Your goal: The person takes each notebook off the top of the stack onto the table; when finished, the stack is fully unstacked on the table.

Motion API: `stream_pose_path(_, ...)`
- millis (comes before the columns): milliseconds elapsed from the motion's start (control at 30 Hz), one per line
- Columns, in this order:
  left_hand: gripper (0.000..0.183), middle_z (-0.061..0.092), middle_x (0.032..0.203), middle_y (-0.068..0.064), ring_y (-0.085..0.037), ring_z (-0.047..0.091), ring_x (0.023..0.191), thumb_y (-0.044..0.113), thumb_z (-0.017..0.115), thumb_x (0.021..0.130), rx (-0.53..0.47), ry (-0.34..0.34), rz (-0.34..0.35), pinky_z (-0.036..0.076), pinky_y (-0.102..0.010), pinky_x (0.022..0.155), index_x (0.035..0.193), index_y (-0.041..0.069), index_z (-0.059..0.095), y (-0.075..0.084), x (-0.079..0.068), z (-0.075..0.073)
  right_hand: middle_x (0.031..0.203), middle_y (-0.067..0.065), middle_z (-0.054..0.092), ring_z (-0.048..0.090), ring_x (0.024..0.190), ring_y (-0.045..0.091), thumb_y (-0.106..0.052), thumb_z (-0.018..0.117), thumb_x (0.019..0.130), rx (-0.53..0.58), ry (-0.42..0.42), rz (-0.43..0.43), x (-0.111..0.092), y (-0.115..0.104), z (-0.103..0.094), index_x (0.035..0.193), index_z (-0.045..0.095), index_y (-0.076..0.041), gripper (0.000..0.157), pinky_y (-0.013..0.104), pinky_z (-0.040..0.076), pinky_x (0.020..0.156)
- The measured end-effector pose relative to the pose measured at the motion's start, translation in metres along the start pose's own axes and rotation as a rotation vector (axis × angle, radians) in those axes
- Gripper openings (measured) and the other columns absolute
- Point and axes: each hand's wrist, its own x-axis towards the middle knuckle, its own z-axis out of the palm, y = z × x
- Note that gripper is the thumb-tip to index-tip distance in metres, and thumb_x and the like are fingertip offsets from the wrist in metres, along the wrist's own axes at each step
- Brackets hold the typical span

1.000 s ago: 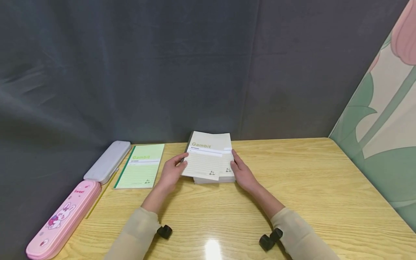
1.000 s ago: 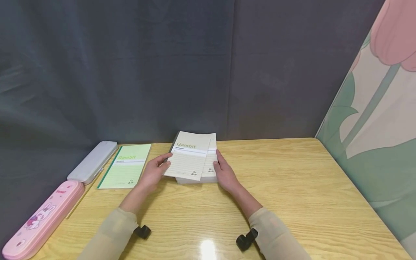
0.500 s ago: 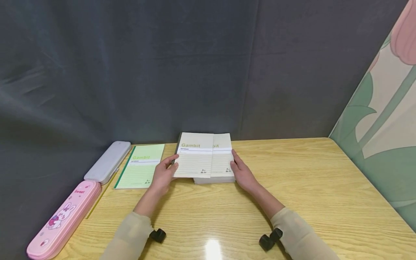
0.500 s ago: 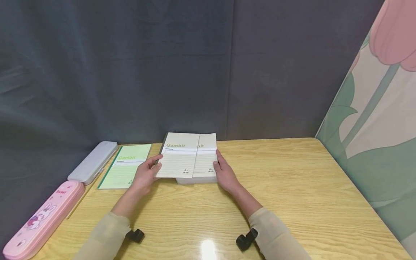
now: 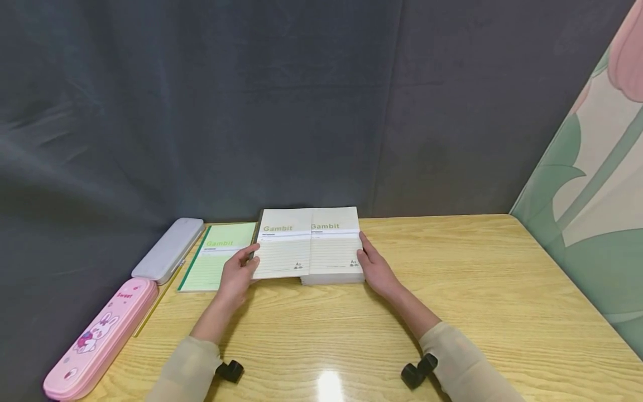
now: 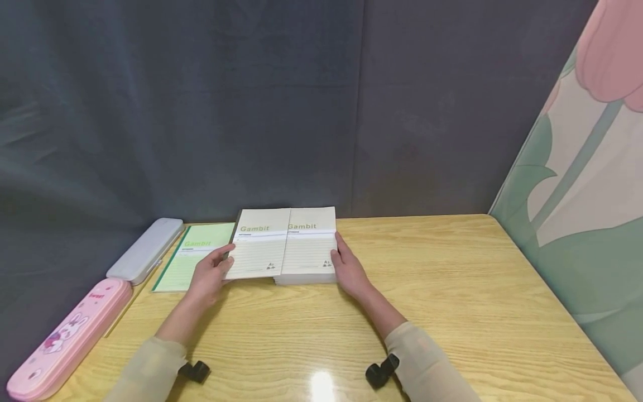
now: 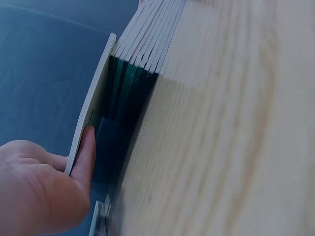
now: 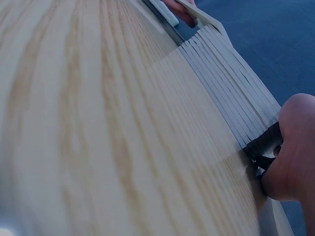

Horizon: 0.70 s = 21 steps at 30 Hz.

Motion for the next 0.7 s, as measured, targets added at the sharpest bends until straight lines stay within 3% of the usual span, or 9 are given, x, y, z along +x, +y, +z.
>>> stream_pose_path(233, 0.042, 0.042, 0.146, -0.018, -0.021, 0.05, 0.105, 0.007, 0.049, 0.106, 0.023, 0.004, -0.018, 0.054, -0.02, 0.073, 0.149, 0.008, 0.05, -0.004, -0.002, -0.015, 0.167, 0.017, 0.016, 0.013, 0.153, 0.033, -0.025, 0.032, 0.112, -0.003, -0.009, 0.007, 0.0, 0.0, 0.0, 0.163, 0.012, -0.006, 0.058, 0.049, 0.012, 0.123)
stream_pose_path(500, 0.042, 0.043, 0.127, -0.017, -0.021, 0.044, 0.1, 0.003, 0.05, 0.105, 0.077, 0.02, -0.04, 0.051, -0.019, 0.063, 0.146, 0.003, 0.051, -0.011, -0.004, -0.024, 0.167, 0.016, 0.016, 0.012, 0.153, 0.031, -0.024, 0.032, 0.112, 0.015, -0.013, 0.006, -0.001, 0.0, 0.0, 0.163, 0.011, -0.007, 0.058, 0.047, 0.011, 0.123)
stream_pose_path(567, 0.042, 0.043, 0.131, -0.018, -0.023, 0.044, 0.105, 0.003, 0.05, 0.104, 0.09, 0.014, -0.037, 0.054, -0.022, 0.07, 0.147, 0.002, 0.051, -0.013, -0.004, -0.024, 0.167, 0.015, 0.016, 0.013, 0.153, 0.031, -0.025, 0.032, 0.112, 0.009, -0.013, 0.01, -0.001, -0.001, 0.0, 0.163, 0.011, -0.008, 0.058, 0.047, 0.012, 0.123)
stream_pose_path(633, 0.042, 0.042, 0.14, -0.021, -0.027, 0.044, 0.115, 0.003, 0.051, 0.104, 0.108, 0.002, -0.029, 0.055, -0.03, 0.085, 0.147, 0.002, 0.05, -0.013, -0.004, -0.024, 0.167, 0.015, 0.015, 0.012, 0.153, 0.031, -0.025, 0.032, 0.112, 0.004, -0.012, 0.011, 0.0, -0.001, -0.001, 0.163, 0.011, -0.008, 0.058, 0.047, 0.012, 0.123)
stream_pose_path(700, 0.043, 0.04, 0.149, -0.023, -0.033, 0.04, 0.13, 0.004, 0.052, 0.104, 0.137, -0.012, -0.017, 0.046, -0.039, 0.104, 0.146, 0.001, 0.05, -0.013, -0.003, -0.023, 0.167, 0.015, 0.015, 0.012, 0.153, 0.031, -0.025, 0.032, 0.112, -0.004, -0.014, 0.01, 0.0, -0.001, -0.001, 0.163, 0.011, -0.008, 0.058, 0.048, 0.012, 0.123)
